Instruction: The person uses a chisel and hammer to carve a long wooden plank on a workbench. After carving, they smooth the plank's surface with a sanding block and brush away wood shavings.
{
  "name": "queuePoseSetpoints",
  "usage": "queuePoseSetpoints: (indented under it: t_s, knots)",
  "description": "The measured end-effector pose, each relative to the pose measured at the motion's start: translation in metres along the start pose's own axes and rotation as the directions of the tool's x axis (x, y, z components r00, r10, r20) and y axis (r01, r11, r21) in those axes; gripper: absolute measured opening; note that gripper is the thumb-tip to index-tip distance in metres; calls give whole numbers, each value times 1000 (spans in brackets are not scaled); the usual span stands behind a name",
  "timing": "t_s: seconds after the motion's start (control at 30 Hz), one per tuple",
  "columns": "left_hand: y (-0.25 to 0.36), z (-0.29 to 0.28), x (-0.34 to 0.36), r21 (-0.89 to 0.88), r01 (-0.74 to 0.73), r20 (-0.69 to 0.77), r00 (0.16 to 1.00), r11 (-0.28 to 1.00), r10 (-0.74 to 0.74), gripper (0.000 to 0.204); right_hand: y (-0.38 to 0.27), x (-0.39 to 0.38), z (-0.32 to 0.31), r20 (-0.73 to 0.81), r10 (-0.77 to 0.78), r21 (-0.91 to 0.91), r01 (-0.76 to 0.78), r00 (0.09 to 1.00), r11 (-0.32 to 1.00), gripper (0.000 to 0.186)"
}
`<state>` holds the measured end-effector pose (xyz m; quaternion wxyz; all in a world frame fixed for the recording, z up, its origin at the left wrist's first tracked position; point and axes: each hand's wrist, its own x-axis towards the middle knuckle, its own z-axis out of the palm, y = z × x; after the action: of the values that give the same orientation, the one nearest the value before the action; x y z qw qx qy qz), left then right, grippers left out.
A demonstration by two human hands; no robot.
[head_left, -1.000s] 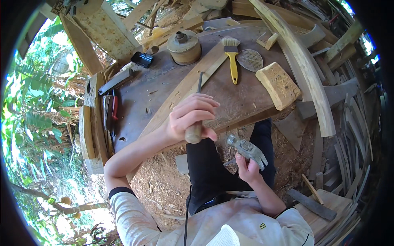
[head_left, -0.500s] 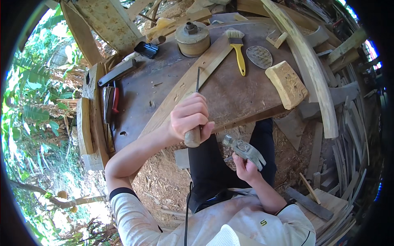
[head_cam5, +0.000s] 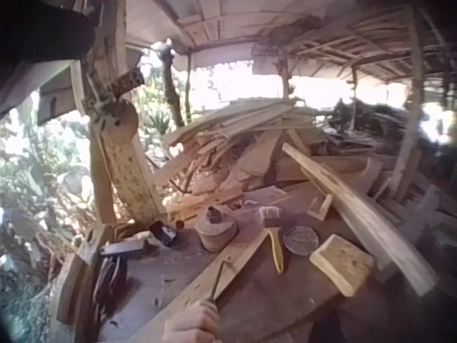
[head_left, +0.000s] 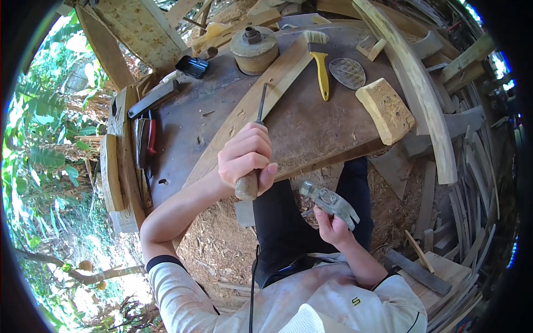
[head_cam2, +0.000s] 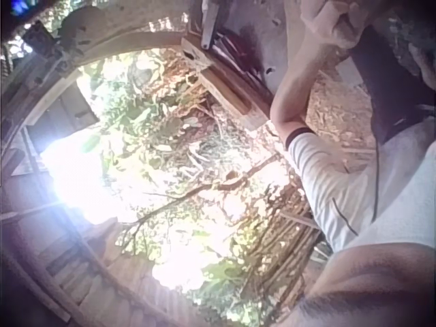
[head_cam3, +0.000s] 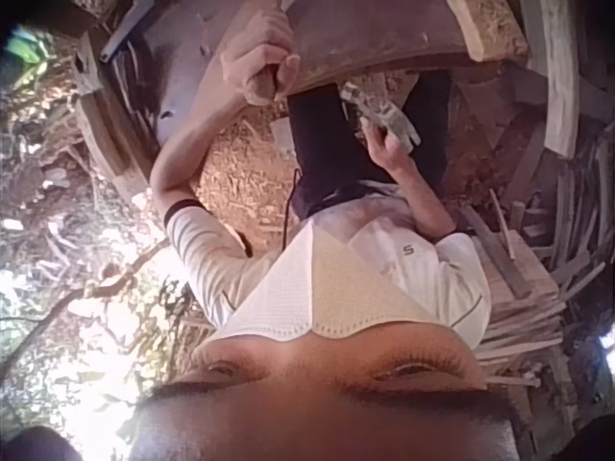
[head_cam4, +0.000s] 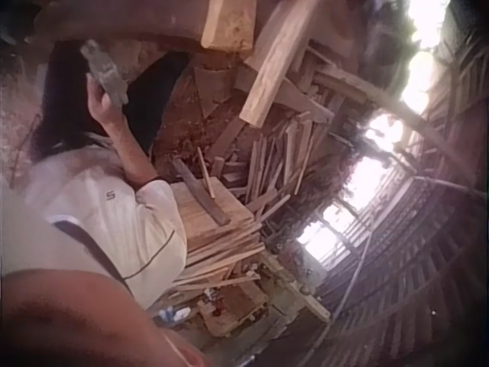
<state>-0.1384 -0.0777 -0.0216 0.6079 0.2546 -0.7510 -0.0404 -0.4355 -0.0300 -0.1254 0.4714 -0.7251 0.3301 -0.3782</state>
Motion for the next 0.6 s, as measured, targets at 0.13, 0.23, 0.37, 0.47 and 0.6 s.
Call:
queuePoseSetpoints:
  t_s: [0.13, 0.23, 0.37, 0.47, 0.6]
  knots:
    - [-5, 1, -2, -16, 16, -7, 1000, 1000, -16, 17, 4, 0, 2, -15, 4, 32, -3, 1000, 999, 14]
    - [-9, 1, -4, -11, 17, 6, 1000, 1000, -17, 18, -2, 1, 1, 6, 30, 19, -30, 1000, 999, 14]
    - [-11, 1, -4, -4, 2, 18, 1000, 1000, -2, 14, -1, 2, 1, -5, -26, -2, 26, 1000, 1000, 13]
    - [-9, 3, -5, -5, 9, 22, 1000, 1000, -9, 15, 1, 0, 1, 6, 9, -13, -9, 1000, 1000, 12]
    - [-8, 2, -4, -1, 16, 29, 999, 1000, -16, 15, -4, 5, 1, -11, -34, -15, 34, 999, 999, 13]
